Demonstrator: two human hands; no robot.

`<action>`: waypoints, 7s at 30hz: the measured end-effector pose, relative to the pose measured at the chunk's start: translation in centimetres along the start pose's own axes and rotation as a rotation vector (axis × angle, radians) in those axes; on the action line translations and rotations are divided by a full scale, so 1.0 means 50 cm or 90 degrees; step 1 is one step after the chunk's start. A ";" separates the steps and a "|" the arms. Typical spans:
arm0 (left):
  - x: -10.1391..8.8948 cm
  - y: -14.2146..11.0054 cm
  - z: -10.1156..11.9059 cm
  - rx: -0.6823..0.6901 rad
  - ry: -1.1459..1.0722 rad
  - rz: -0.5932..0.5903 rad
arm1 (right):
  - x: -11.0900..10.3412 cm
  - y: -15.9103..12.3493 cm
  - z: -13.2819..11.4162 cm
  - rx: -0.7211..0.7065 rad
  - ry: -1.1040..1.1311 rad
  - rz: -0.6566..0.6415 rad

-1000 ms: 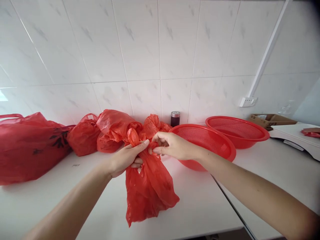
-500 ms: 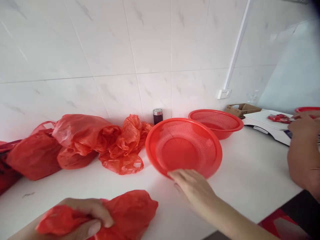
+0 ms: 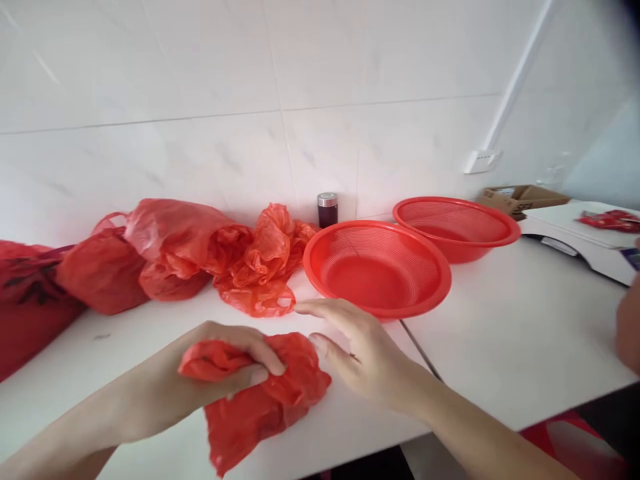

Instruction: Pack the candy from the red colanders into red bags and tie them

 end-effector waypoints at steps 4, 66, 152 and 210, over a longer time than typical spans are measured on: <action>0.016 -0.002 0.023 0.027 0.005 -0.046 | 0.091 0.020 -0.012 0.044 0.233 -0.139; -0.069 0.116 -0.324 -0.114 0.107 0.521 | 0.168 -0.124 0.208 0.243 -0.064 -0.051; 0.083 0.141 -0.184 0.124 0.027 0.268 | 0.144 -0.138 0.247 0.293 0.000 0.063; -0.012 0.212 -0.311 -0.130 0.567 0.376 | 0.215 -0.141 0.204 0.049 -0.282 -0.120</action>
Point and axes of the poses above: each hand's wrist, its own y-axis towards the middle knuckle, its own x-axis out of the palm, z = x × y, the point moved 9 cm from there along y, towards the middle knuckle, and after that the axes turned 3 degrees about y, right-handed, at the moved point
